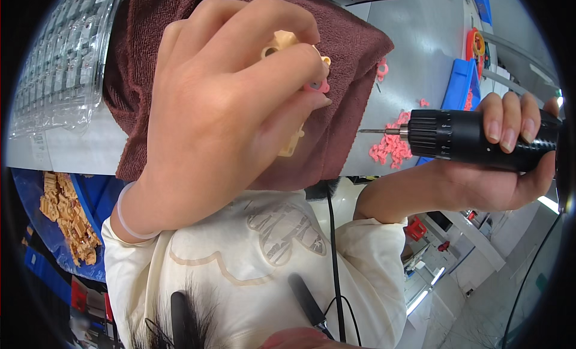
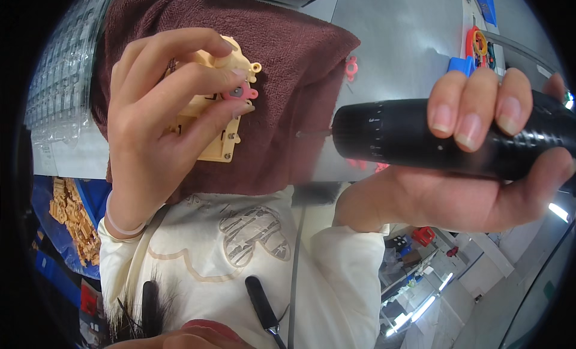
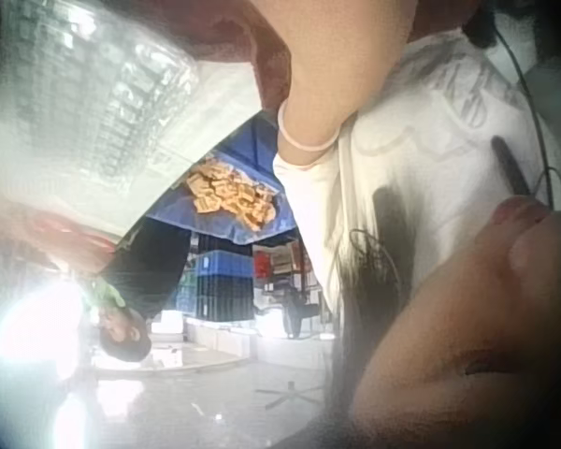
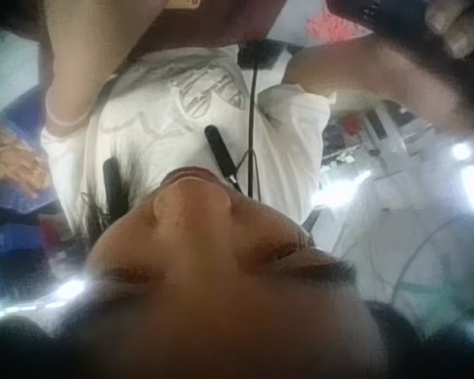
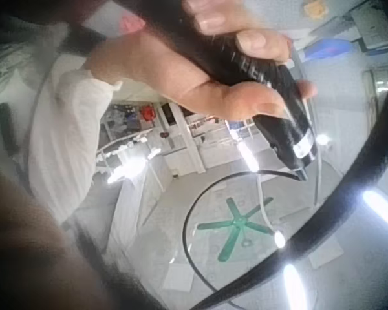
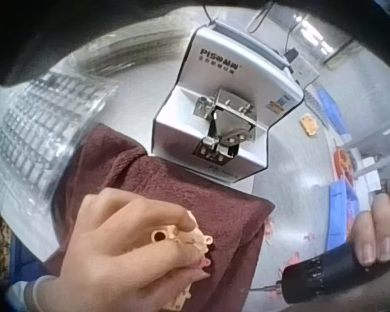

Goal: The person assembles plastic toy parts by hand, using an electric screwdriver to attach small pink plastic gears to a toy housing.

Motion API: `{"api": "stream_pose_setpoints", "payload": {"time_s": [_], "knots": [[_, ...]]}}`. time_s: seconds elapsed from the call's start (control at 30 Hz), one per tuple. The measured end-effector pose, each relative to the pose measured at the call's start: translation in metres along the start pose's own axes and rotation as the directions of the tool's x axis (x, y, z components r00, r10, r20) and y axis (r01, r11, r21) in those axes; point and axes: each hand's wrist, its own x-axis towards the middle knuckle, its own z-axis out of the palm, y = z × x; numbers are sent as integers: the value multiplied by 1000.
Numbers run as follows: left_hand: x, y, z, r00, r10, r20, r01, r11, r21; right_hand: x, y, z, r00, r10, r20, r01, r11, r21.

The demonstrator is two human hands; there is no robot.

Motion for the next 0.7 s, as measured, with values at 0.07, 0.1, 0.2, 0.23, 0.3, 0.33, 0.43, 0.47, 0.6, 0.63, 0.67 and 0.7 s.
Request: {"api": "stream_pose_setpoints", "payload": {"time_s": [0.07, 0.1, 0.2, 0.23, 0.3, 0.33, 0.43, 0.47, 0.6, 0.63, 0.67, 0.7], "knots": [[0, -7, 4, 998, 43, -36, -44, 999, -27, 9, 1, -2, 1000, -10, 11, 10, 1000, -11], [-3, -15, 6, 1000, 13, -17, -15, 992, -122, 18, -11, -16, 1000, -11, 25, 11, 1000, -9], [-5, -25, 13, 1000, 4, 18, 1, 953, -304, 29, -8, -14, 999, -30, 42, 31, 999, -25], [-6, -25, 15, 1000, -12, 17, 18, 939, -344, 37, -12, -21, 998, -33, 47, 35, 999, -26], [-7, -24, 15, 999, -35, 9, 35, 924, -380, 52, -14, -34, 998, -38, 57, 39, 999, -30], [-7, -23, 16, 999, -33, 5, 32, 923, -384, 65, -18, -48, 997, -43, 58, 46, 998, -36], [-12, -22, 21, 996, -66, -60, 40, 932, -359, 97, -6, -71, 996, -51, 69, 54, 998, -40], [-13, -23, 23, 994, -80, -79, 47, 932, -359, 83, 18, -41, 996, -49, 73, 51, 998, -35], [-13, -26, 24, 989, -94, -117, 41, 917, -396, 109, 7, -59, 995, -55, 84, 60, 996, -59], [-12, -25, 26, 988, -100, -115, 47, 918, -393, 99, 34, -36, 995, -55, 83, 60, 997, -55], [-12, -26, 26, 987, -113, -112, 57, 908, -415, 95, 43, -26, 995, -57, 85, 62, 996, -57], [-12, -27, 26, 986, -125, -108, 66, 897, -437, 101, 42, -30, 994, -59, 86, 65, 996, -60]]}}
